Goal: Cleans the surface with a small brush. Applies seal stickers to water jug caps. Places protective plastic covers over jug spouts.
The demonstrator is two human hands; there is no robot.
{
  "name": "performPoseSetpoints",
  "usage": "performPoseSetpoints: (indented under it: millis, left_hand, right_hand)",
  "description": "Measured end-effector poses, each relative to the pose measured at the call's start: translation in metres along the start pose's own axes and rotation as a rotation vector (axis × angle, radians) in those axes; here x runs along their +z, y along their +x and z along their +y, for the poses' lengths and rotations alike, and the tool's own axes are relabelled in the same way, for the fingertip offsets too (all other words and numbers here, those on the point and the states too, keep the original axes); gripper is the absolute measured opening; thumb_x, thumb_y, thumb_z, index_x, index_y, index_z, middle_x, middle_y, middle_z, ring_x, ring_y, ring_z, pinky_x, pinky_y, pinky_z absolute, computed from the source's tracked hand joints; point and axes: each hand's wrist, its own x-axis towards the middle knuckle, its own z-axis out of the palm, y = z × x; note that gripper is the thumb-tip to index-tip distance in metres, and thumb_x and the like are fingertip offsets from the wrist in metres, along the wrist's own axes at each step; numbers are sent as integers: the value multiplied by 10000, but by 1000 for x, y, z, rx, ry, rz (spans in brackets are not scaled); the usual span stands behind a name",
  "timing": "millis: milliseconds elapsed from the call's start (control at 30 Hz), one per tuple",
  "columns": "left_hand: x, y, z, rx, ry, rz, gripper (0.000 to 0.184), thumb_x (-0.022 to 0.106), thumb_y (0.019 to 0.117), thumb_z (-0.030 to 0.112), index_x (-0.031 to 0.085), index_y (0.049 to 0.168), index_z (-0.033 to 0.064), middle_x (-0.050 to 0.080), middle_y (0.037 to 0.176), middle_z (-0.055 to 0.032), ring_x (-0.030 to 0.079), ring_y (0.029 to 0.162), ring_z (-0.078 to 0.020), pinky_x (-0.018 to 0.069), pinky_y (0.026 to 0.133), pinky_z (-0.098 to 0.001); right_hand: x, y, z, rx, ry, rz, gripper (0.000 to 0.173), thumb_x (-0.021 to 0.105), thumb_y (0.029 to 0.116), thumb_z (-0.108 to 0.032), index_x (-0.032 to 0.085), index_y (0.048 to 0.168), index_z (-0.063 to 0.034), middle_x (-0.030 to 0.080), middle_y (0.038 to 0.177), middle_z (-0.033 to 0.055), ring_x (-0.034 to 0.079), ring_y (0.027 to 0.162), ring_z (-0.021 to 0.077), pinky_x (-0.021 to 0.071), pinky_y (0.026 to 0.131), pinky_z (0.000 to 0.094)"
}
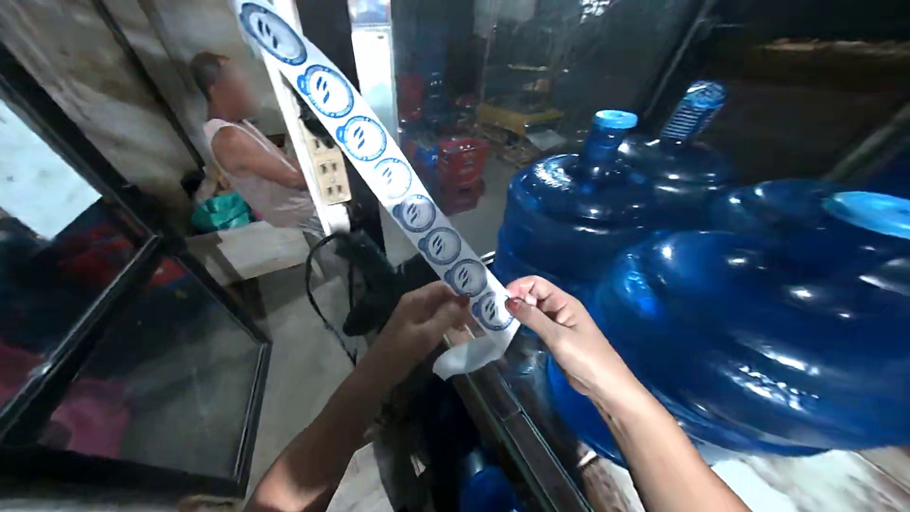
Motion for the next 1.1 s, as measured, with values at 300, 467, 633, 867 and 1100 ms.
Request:
performPoseSetpoints:
  millis: [300,467,633,867,1100]
  left_hand:
    - [52,30,-14,304,197,163,228,580,997,132,693,927,-54,669,876,-34,620,803,29,526,741,-138]
    - [82,39,-20,436,367,230,229,633,948,141,739,866,-44,712,829,-109,666,804,-35,532,782,-162]
    - [89,49,-21,463,340,188,213,649,939,142,736,855,-33,705,836,-88,648,824,-1,516,796,-131]
    - [94,59,-20,523,442,215,201,640,936,183,737,828,43,697,794,-47,631,766,-55,501,746,-232]
    - [98,67,-21,571,407,158,203,630,936,143,737,836,1,703,824,-84,649,825,-47,514,801,-174]
  right_hand:
    - [1,-39,17,-335,-622,470,320,597,972,-260,704,1134,-6,700,1039,118,650,1020,195,513,929,391]
    - [-5,-36,13,-235,-289,426,268,564,979,-136,684,1128,51,686,1050,85,637,981,26,522,890,180]
    - [-13,-33,21,-329,-350,491,237,546,984,-113,699,1074,44,698,1030,87,645,1008,40,519,925,196]
    - [-23,-30,19,-321,-357,479,225,561,979,-122,710,1048,31,703,1014,79,650,989,34,527,903,192]
    - [-43,-28,5,-171,-175,438,191,533,997,-84,702,1005,3,686,878,-40,625,819,-55,519,771,131]
